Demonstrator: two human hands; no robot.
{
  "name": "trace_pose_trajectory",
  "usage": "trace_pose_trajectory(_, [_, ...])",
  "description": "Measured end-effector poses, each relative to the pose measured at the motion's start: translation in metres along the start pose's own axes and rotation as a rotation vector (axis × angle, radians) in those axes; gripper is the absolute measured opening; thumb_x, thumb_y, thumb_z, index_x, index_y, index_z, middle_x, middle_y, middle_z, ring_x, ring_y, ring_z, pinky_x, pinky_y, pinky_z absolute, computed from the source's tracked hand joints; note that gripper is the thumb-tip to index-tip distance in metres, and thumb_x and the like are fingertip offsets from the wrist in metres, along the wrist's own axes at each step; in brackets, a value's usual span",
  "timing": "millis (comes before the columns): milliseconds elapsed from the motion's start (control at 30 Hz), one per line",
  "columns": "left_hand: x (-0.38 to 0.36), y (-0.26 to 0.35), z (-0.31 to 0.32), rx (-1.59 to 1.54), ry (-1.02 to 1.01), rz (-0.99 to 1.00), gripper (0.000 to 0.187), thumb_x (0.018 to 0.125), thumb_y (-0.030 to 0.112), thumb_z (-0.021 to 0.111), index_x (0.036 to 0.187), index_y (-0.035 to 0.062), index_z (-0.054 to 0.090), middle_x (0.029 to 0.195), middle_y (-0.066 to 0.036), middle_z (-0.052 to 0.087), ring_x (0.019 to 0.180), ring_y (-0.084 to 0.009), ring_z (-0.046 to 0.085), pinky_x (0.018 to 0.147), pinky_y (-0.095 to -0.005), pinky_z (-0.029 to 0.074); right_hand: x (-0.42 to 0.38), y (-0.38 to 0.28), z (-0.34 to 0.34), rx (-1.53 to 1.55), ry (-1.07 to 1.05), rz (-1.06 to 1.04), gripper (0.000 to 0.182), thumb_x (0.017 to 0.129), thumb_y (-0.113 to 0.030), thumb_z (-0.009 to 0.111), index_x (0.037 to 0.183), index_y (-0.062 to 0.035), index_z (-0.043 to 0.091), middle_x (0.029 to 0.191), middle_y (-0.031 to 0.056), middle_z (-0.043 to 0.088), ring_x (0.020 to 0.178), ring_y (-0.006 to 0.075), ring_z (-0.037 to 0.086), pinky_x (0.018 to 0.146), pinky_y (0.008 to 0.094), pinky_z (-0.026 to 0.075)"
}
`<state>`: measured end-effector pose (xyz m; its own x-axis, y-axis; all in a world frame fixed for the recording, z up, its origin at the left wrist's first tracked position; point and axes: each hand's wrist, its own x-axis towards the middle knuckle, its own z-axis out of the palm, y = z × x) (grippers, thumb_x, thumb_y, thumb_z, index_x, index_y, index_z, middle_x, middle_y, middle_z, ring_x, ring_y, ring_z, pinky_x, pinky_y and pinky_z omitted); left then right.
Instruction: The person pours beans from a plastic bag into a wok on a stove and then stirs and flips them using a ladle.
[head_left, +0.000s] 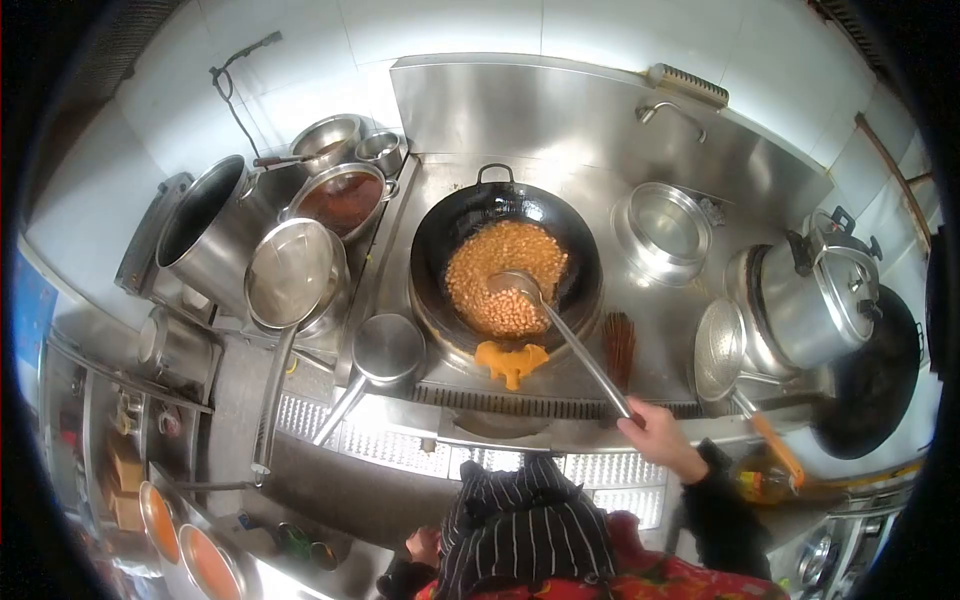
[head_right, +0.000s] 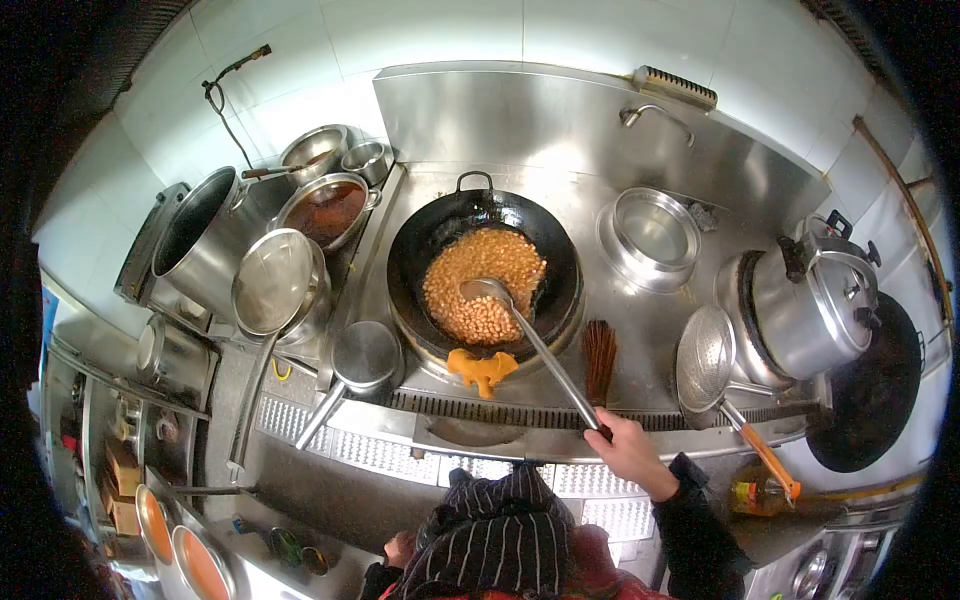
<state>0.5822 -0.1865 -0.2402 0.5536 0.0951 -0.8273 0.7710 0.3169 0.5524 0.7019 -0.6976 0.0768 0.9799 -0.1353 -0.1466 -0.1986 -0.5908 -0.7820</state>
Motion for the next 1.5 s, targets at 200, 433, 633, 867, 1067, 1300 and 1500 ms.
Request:
trace_pose_trajectory(200, [0.002,-0.012,0.000,0.066,0.132,0.027,0.027,0.093,0.027,0.055,0.095,0.0003,0.063,0.084,-0.014,0.070,0.068,-0.0235,0.065,0.062,-0.0345,0.053,-0.013,-0.041,-0.051,-0.185,-0.127,0.000,0.040,0.092,-0.018,0.063,0.125,0.0042,0.056,0.082,0.0229,0.066,0.068,0.0292,0.066,0.064,0.0376,0.050])
trace_pose_trajectory(433, [0.000,-0.004,-0.015,1.154,-0.098,0.542,0.030,0.093,0.023,0.054,0.103,-0.0035,0.063,0.090,-0.014,0.070,0.073,-0.0233,0.067,0.064,-0.0358,0.054,0.012,-0.025,-0.010,-0.688,-0.026,-0.081,0.039,0.093,-0.016,0.057,0.125,0.0055,0.054,0.090,0.0231,0.065,0.078,0.0384,0.067,0.070,0.0455,0.054])
trace_pose_trajectory(633, [0.016,-0.023,-0.018,0.563,0.074,0.332,0.025,0.091,0.017,0.055,0.103,-0.0035,0.062,0.089,-0.016,0.068,0.071,-0.0228,0.066,0.059,-0.0319,0.052,0.065,-0.002,0.024,-0.693,0.073,-0.126,0.039,0.094,-0.016,0.054,0.126,0.0068,0.053,0.086,0.0242,0.064,0.073,0.0413,0.066,0.066,0.0487,0.054])
trace_pose_trajectory(867, [0.052,-0.066,-0.049,-0.255,0.038,-0.214,0.019,0.088,0.016,0.060,0.092,-0.0008,0.066,0.081,-0.013,0.069,0.068,-0.0242,0.067,0.061,-0.0360,0.055,0.136,0.007,0.040,-0.606,0.124,-0.149,0.035,0.094,-0.013,0.054,0.121,0.0084,0.055,0.089,0.0276,0.065,0.071,0.0423,0.066,0.064,0.0506,0.053])
trace_pose_trajectory(1067, [0.002,-0.052,-0.024,1.176,0.259,0.439,0.024,0.080,0.028,0.068,0.095,0.0093,0.070,0.091,-0.008,0.074,0.080,-0.0283,0.071,0.070,-0.0378,0.056,0.164,-0.002,0.046,0.062,0.176,0.329,0.051,0.097,-0.024,0.060,0.140,-0.0015,0.048,0.078,0.0174,0.066,0.049,0.0209,0.060,0.047,0.0386,0.048])
trace_pose_trajectory(1300, [0.011,-0.059,-0.033,1.223,0.153,0.411,0.026,0.079,0.035,0.066,0.095,0.0162,0.070,0.087,-0.010,0.073,0.085,-0.0312,0.072,0.071,-0.0429,0.056,0.176,0.020,0.033,0.353,0.100,0.419,0.058,0.098,-0.021,0.057,0.149,-0.0020,0.036,0.068,0.0063,0.057,0.046,0.0156,0.050,0.039,0.0327,0.041])
trace_pose_trajectory(1500, [0.015,-0.023,-0.026,1.497,-0.117,0.379,0.031,0.078,0.027,0.068,0.099,0.0052,0.068,0.086,-0.015,0.072,0.080,-0.0310,0.072,0.070,-0.0426,0.057,0.135,-0.005,0.030,0.882,-0.161,0.553,0.016,0.098,-0.019,0.059,0.105,-0.0047,0.055,0.070,0.0008,0.053,0.048,0.0062,0.045,0.037,0.0223,0.035])
